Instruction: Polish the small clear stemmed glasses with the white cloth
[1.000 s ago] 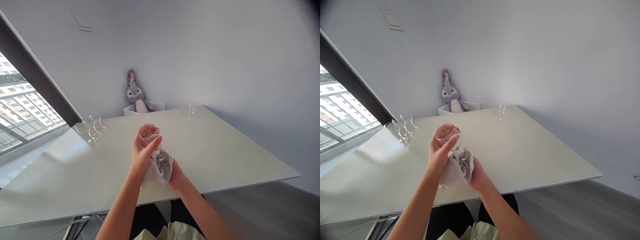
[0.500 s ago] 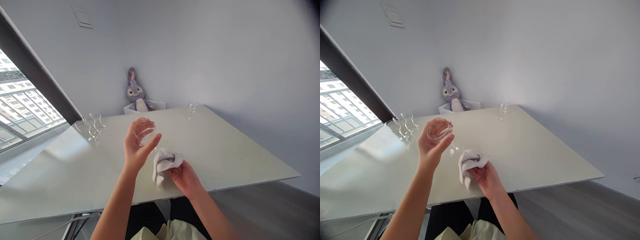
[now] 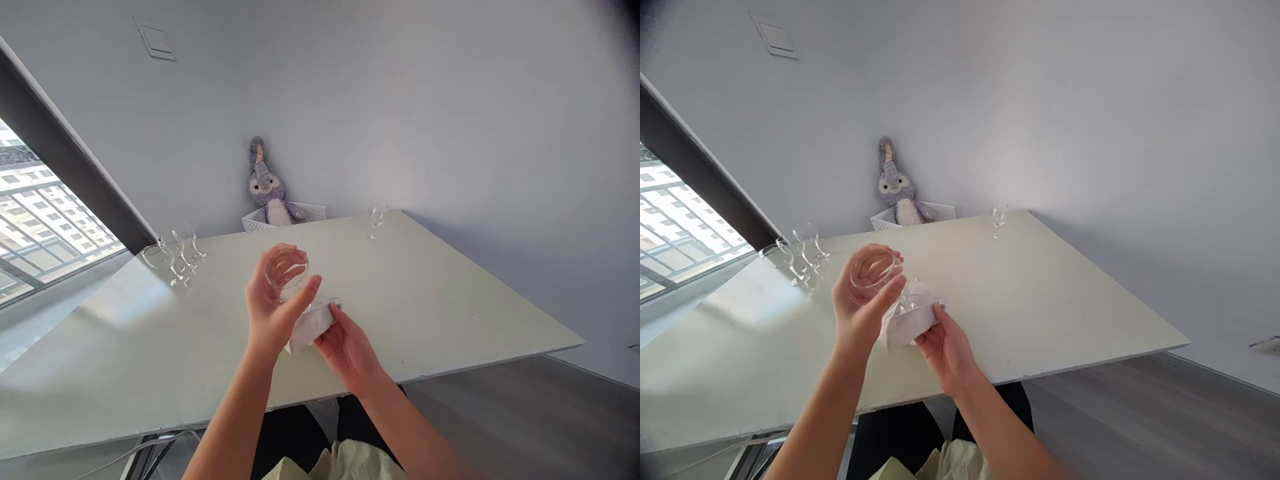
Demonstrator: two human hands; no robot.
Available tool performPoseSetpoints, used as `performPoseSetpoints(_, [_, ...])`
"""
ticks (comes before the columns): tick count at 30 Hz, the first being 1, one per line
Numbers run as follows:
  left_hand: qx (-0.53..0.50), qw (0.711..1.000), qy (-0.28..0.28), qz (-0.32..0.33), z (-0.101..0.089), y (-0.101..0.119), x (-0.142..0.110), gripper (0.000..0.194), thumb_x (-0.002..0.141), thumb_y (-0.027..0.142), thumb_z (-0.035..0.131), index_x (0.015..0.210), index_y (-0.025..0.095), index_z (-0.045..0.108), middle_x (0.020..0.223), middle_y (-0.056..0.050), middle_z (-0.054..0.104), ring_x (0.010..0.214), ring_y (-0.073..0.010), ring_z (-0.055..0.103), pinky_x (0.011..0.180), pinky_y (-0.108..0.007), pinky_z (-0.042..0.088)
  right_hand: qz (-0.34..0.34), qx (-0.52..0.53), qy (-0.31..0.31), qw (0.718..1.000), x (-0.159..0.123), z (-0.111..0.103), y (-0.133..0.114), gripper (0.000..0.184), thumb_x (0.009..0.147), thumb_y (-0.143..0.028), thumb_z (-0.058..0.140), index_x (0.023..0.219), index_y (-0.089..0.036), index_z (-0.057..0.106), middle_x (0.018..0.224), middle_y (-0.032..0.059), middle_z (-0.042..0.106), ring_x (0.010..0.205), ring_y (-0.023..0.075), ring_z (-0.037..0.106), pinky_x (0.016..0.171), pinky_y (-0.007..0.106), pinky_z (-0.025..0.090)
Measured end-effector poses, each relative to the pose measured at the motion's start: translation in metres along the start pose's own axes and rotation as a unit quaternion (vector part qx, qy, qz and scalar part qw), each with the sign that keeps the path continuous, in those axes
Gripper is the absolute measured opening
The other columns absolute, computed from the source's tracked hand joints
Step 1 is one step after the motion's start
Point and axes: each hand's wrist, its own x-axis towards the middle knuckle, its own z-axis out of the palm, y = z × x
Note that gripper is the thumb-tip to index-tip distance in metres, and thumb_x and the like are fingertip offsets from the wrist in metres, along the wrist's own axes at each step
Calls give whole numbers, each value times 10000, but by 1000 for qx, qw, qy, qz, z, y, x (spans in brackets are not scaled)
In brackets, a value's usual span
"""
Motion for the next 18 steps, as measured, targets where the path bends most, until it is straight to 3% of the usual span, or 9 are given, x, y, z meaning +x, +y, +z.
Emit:
performPoseSetpoints(6, [1,1000,4,10,12,-8,0,369,675,227,667,1015,207,525,949,-51,570,929,-174,560,819,-330,474,20,-26,-32,999,2,5,-1,254,862,-310,479,986,-132,611,988,78,627,898,161,576,802,276,467])
performPoseSetpoints(10, [-2,1000,-10,1,7,-17,11,357,671,234,673,997,207,531,953,-51,564,945,-181,555,809,-330,475,13,-77,2,997,-2,-11,-14,251,835,-332,523,949,-128,617,942,83,627,877,176,577,787,295,466])
performPoseSetpoints(14, [-22,999,-34,-36,4,-27,29,387,640,242,700,994,205,549,944,-54,574,979,-204,545,803,-330,474,-129,-169,38,976,-19,-39,-54,266,836,-368,516,998,-176,605,1015,66,600,930,189,549,773,282,450])
performPoseSetpoints(18, [-88,989,-68,-94,33,-54,57,371,646,276,694,986,213,561,1062,-70,564,1043,-212,518,859,-336,439,-261,-335,101,900,-48,-70,-95,302,863,-398,459,1047,-194,585,1065,74,571,1016,210,487,830,274,395])
